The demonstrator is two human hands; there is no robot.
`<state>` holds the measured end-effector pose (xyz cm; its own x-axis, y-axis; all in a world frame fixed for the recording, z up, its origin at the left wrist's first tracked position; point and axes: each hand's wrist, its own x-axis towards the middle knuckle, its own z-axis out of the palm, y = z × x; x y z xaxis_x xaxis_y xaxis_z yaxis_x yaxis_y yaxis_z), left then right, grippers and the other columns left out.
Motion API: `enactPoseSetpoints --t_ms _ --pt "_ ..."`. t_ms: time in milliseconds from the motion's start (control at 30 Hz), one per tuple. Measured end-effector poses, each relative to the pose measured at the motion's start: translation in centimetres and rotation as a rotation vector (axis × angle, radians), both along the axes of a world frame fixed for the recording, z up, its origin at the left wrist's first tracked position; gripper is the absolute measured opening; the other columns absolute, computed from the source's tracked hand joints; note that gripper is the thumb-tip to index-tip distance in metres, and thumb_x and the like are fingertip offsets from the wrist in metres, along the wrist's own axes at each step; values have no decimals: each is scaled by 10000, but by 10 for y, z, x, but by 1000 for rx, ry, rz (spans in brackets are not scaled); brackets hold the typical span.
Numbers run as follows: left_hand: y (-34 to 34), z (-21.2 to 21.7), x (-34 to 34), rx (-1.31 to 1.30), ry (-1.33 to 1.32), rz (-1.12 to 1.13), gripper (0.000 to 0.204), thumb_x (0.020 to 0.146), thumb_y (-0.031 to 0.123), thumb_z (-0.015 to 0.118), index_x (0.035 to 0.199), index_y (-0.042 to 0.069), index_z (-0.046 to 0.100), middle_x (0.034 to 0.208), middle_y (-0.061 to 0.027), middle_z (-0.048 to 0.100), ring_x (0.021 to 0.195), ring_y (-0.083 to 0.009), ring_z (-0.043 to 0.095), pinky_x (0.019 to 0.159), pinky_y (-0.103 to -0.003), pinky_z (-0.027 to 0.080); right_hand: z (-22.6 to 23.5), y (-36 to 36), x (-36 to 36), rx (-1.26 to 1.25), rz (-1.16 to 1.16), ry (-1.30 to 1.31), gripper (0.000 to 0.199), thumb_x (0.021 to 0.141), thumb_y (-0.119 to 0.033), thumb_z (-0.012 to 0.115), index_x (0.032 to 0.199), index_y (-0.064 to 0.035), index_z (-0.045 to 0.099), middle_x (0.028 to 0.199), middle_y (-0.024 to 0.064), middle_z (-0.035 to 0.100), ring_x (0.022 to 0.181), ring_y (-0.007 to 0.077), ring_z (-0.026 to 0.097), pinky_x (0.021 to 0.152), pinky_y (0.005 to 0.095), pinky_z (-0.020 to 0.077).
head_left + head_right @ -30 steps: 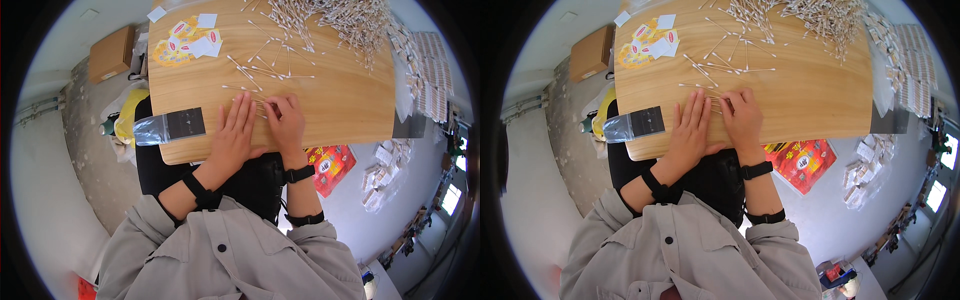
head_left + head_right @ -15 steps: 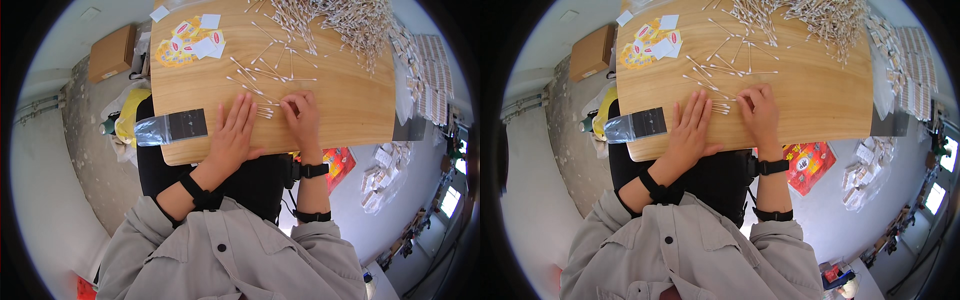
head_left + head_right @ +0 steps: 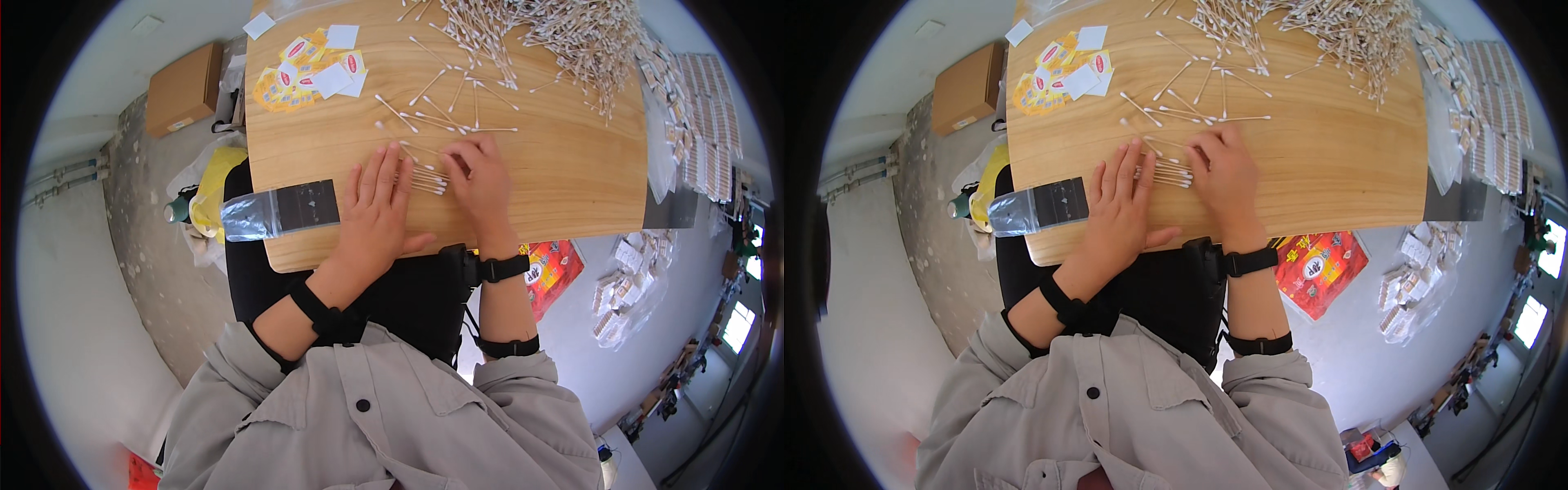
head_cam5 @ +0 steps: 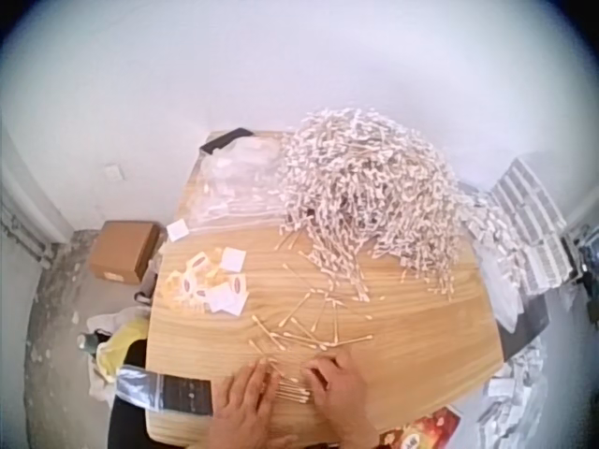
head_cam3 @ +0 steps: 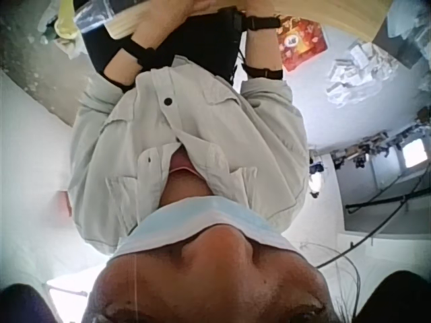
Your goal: The person arranges cotton swabs on a wooden table, aligning them into neat rows. They then place the aligned swabs into small plastic packaging sleeves and seal them. The process is repeated multiple times throughout the video.
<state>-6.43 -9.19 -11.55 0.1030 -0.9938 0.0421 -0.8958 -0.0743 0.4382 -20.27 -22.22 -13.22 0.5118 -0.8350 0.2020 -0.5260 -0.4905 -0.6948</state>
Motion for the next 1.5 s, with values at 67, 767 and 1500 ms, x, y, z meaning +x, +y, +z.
enactPoseSetpoints --t_ms 67,767,1500 --pt "-4 1 1 -16 -2 -4 1149 605 534 816 1495 14 309 1579 -177 240 1472 -328 213 1164 -553 175 0 1 1 10 51 -46 117 848 -112 698 962 -93 694 946 79 587 740 207 616 640 333 499" --pt "-66 -6 75 -273 31 42 240 785 54 691 1020 67 642 1101 -94 586 1036 -318 550 900 -420 452 1 -7 6 94 -138 -82 89 834 -121 741 921 -106 730 845 38 588 676 158 611 614 282 503" --pt "-87 -10 59 -303 42 -78 118 788 92 701 863 46 623 954 -79 588 929 -300 560 825 -404 461 17 -9 -13 137 -69 -75 100 847 -104 718 946 -92 726 830 51 596 715 174 619 630 289 494"
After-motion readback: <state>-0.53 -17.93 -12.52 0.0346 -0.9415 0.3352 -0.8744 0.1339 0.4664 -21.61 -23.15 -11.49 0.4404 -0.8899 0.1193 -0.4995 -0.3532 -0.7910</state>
